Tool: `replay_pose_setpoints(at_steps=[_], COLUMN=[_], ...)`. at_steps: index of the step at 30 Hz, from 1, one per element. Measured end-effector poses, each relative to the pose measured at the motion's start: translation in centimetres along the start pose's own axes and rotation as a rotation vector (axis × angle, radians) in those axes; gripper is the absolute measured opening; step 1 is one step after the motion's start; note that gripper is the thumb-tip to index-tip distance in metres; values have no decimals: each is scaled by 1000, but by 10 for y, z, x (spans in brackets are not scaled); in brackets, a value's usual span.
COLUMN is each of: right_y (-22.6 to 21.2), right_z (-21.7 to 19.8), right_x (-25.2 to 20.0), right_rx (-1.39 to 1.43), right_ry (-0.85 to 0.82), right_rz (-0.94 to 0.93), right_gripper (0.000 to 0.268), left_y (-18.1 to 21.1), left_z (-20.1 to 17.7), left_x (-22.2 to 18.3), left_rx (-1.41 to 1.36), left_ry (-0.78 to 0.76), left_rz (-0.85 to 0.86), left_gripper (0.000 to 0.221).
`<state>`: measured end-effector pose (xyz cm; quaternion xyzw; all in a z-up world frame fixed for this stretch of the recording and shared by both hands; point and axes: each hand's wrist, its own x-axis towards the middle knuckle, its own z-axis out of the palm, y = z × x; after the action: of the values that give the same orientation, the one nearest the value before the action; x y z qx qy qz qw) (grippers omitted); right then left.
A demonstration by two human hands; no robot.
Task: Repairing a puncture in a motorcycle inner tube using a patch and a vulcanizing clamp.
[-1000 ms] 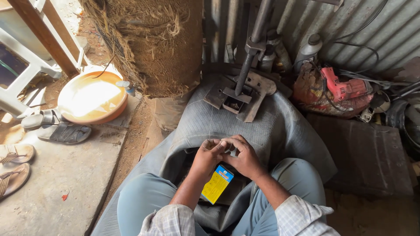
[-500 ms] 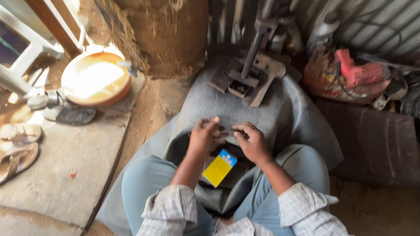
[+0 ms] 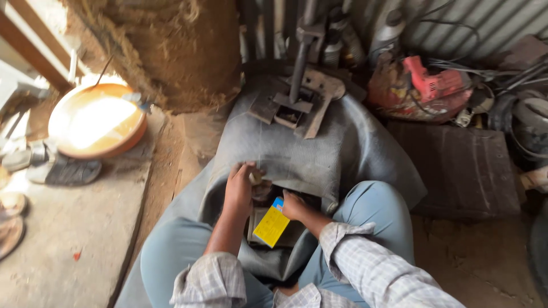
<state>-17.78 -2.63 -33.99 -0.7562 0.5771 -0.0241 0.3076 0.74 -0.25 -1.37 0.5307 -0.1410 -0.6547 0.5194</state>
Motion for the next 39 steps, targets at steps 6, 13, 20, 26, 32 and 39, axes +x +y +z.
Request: replay_pose_setpoints(at_steps=[6, 13, 20, 26, 32, 39], right_y=[-64, -98, -77, -80, -81, -102], right_z=[-74, -201, -261, -279, -275, -280], right_x=[-48, -93, -113, -118, -117, -121], right_rx=[28, 184, 759, 1097, 1103, 1044], right_ry=[-111, -357, -193, -125, -176, 60], right_rz=[-213, -376, -210, -223, -280, -247], right_gripper=[34, 31, 20, 24, 25, 15], left_y=[-7, -14, 12, 16, 12, 6], left_z=[-10, -16, 9, 17, 21, 22], left_x=[5, 5, -33, -34, -33, -27], left_rx=[26, 381, 1095, 1220, 1244, 1029], left_ry=[2, -87, -216, -304, -307, -327], left_rz=[10, 123, 187, 183, 168, 105], left_gripper=[26, 36, 70, 78, 74, 65])
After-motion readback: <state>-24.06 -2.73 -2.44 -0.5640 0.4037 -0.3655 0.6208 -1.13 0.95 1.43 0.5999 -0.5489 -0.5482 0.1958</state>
